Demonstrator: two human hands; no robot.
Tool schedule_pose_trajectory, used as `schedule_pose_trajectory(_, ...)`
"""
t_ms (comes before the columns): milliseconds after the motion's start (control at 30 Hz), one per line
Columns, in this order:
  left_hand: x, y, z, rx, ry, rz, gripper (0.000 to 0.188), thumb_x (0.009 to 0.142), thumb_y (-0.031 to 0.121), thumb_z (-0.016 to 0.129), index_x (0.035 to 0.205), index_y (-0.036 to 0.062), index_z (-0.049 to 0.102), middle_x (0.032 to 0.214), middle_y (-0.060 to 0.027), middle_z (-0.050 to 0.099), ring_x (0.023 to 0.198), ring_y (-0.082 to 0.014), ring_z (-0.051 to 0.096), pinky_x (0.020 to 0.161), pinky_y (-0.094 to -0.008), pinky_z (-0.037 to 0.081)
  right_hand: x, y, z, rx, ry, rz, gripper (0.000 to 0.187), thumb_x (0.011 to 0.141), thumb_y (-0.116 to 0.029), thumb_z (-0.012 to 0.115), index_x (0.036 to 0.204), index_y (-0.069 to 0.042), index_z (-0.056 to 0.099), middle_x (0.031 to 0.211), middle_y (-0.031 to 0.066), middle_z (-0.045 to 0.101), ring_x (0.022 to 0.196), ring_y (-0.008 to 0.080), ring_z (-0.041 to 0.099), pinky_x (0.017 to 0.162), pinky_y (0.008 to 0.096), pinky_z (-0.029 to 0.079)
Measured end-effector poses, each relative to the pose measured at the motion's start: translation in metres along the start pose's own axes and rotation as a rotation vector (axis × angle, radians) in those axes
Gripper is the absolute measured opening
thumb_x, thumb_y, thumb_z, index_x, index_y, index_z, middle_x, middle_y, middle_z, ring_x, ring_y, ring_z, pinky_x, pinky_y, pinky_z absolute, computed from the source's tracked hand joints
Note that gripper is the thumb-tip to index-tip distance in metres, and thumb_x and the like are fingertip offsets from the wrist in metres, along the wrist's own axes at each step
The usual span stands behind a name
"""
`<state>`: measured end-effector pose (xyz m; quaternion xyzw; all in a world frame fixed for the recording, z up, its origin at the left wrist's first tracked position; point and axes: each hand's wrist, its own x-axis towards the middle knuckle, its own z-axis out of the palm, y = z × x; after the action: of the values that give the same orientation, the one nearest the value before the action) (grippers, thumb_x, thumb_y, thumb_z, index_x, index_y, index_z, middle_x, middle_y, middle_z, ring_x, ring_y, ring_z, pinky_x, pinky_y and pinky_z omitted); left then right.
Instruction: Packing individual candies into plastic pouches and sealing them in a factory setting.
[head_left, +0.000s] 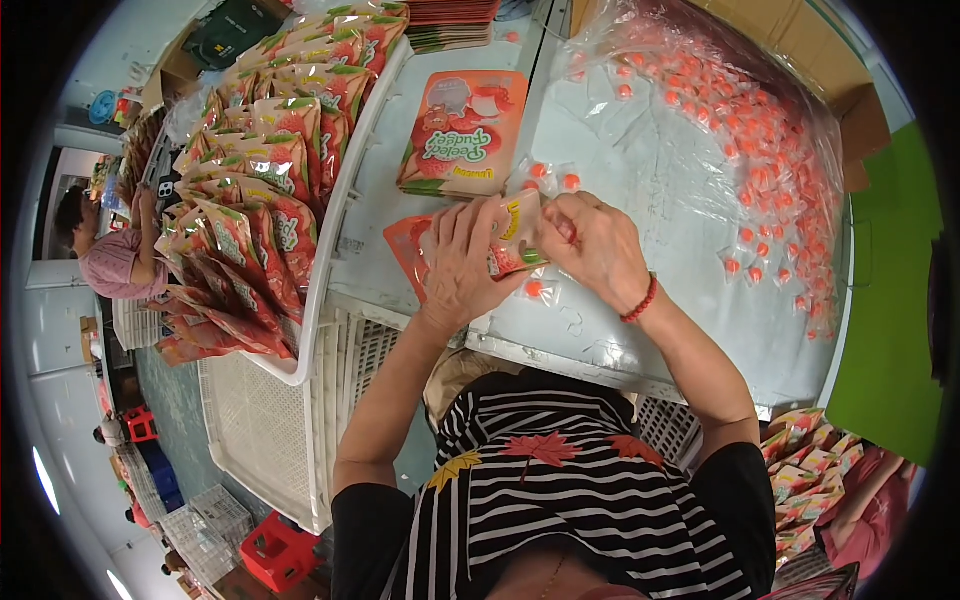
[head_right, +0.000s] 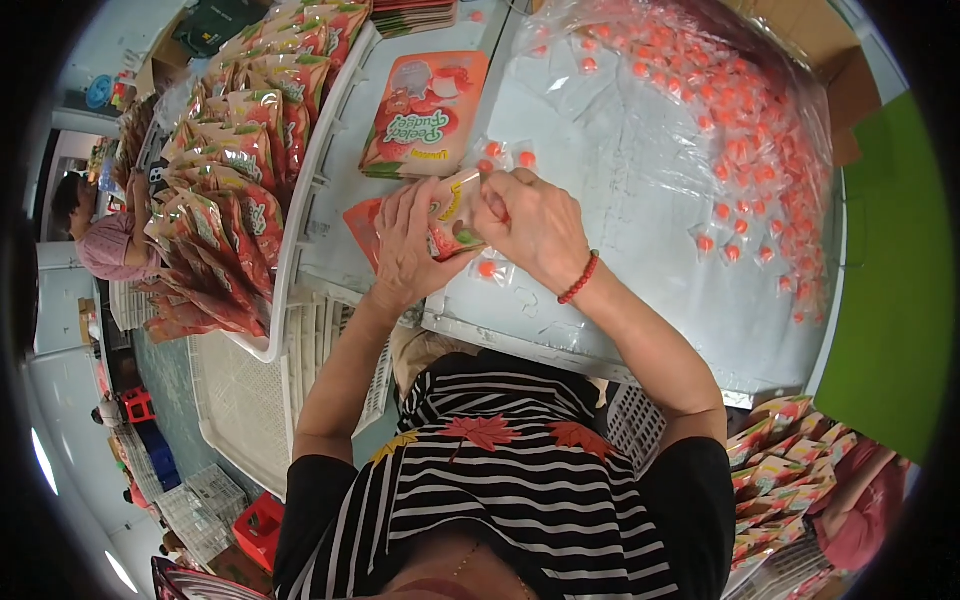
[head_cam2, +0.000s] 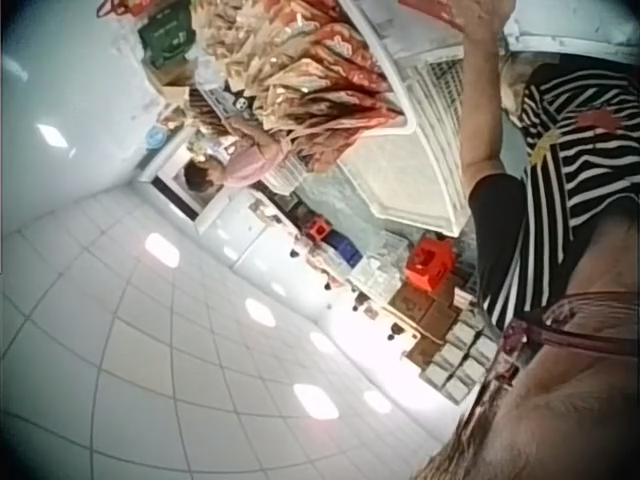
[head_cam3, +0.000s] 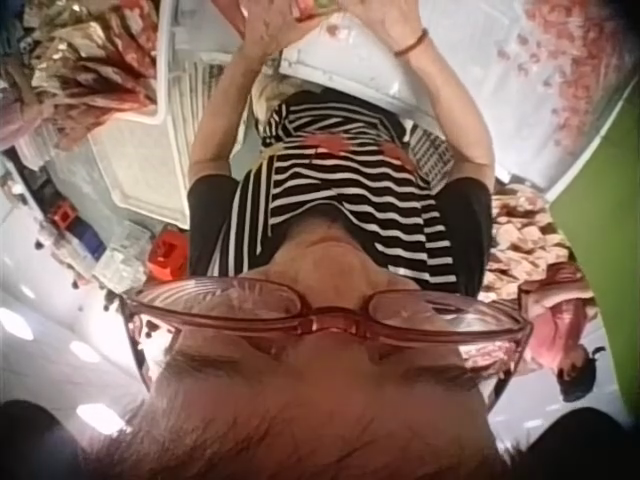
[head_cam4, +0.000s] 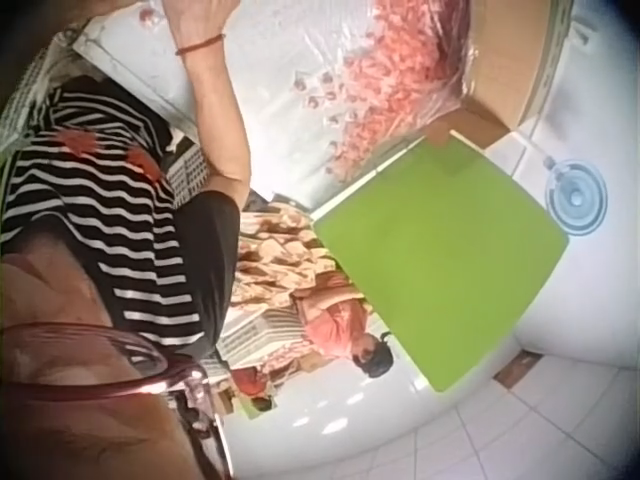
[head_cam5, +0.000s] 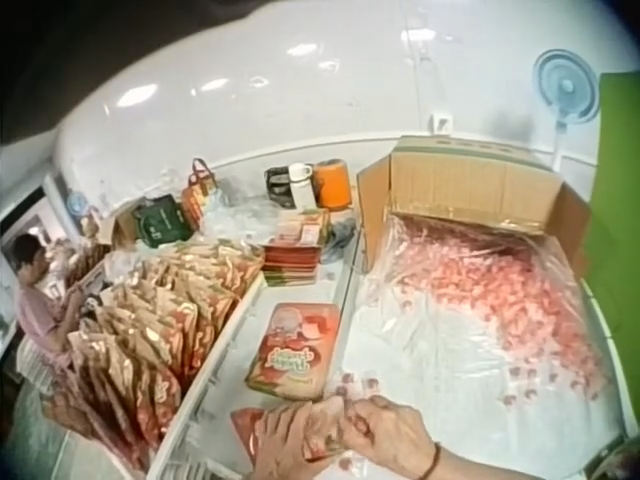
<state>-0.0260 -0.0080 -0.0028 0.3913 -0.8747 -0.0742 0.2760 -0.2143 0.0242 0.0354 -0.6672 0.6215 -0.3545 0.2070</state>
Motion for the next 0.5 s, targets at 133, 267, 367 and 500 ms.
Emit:
schedule_pose_trajectory(133, 0.001, 0.000, 0.001, -0.013, 0.044, 0.022, 0.096, 0.054, 0.031, 0.085, 0.132, 0.0030, 0.037, 0.124, -0.0149, 0.047, 0.114, -0.0347, 0.043, 0.098, -0.0486, 0.032, 0.005, -0.001, -0.006, -0.043, -0.064, -0.026, 0.016, 0.078, -0.017, 0.062, 0.076, -0.002, 0.061, 0.070, 0.0120, 0.058, 0.060, 0.0301, 0.058, 0.056, 0.0370, 0.046)
schedule_pose_trajectory(267, 0.002, 0.000, -0.004, -0.067, 0.025, 0.044, 0.094, 0.053, 0.031, 0.083, 0.131, 0.0043, 0.039, 0.126, -0.0145, 0.045, 0.114, -0.0348, 0.041, 0.098, -0.0491, 0.030, 0.007, 0.007, -0.010, -0.058, -0.134, -0.025, 0.017, 0.079, -0.018, 0.061, 0.074, -0.002, 0.060, 0.069, 0.0131, 0.058, 0.061, 0.0319, 0.058, 0.056, 0.0384, 0.047)
schedule_pose_trajectory(367, 0.002, 0.010, -0.006, -0.038, 0.009, 0.115, 0.093, 0.054, 0.031, 0.084, 0.131, 0.0039, 0.039, 0.127, -0.0154, 0.043, 0.114, -0.0357, 0.040, 0.098, -0.0493, 0.030, 0.010, -0.002, -0.008, -0.094, -0.054, -0.073, 0.017, 0.080, -0.016, 0.059, 0.076, 0.000, 0.060, 0.070, 0.0140, 0.059, 0.062, 0.0335, 0.059, 0.056, 0.0397, 0.047)
schedule_pose_trajectory(500, 0.003, 0.013, 0.000, -0.128, 0.021, 0.053, 0.096, 0.055, 0.029, 0.083, 0.134, 0.0040, 0.035, 0.126, -0.0163, 0.041, 0.115, -0.0371, 0.039, 0.099, -0.0510, 0.030, 0.020, -0.011, 0.005, -0.210, -0.008, -0.102, 0.018, 0.086, -0.014, 0.051, 0.083, 0.002, 0.060, 0.072, 0.0155, 0.061, 0.065, 0.0359, 0.060, 0.057, 0.0407, 0.049)
